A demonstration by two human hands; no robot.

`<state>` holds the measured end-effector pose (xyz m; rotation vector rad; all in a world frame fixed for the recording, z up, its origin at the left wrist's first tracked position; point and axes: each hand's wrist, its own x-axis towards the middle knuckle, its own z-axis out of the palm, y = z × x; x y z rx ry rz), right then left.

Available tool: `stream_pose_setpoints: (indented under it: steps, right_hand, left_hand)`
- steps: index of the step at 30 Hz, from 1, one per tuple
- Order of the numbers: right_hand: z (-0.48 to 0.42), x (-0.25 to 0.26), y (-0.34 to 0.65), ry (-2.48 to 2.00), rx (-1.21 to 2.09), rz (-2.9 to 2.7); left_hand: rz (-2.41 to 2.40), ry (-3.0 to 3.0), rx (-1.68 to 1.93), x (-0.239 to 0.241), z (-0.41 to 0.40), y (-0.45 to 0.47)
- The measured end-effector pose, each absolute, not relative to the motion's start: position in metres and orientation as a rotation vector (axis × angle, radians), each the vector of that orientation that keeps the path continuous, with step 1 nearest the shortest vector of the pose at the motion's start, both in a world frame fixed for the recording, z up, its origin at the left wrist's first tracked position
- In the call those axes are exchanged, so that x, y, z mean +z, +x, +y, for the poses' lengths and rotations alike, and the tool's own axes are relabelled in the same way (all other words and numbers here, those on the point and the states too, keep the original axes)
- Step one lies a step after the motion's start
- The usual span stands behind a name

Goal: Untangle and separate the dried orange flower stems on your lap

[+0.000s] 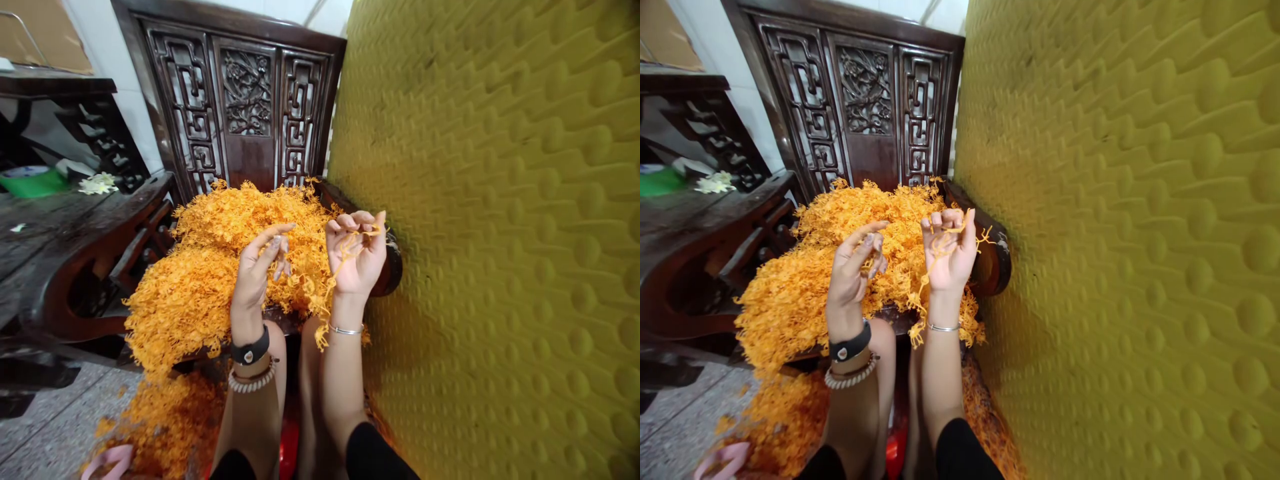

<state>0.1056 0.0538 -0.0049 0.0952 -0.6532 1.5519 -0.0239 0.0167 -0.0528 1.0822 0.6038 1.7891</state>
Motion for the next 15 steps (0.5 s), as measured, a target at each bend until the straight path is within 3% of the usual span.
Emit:
stream_pose_setpoints:
  steps: [7,15]
  right_hand:
    - [0.056,-0.008,0.108,-0.091,1.371,-0.839]
    - [0.052,-0.002,0.108,-0.191,1.206,-1.14]
  left_hand:
    - [1.006,1.557,1.51,-0.047,0.01,-0.023]
    - [0.991,1.865,1.345,-0.045,0.008,-0.002]
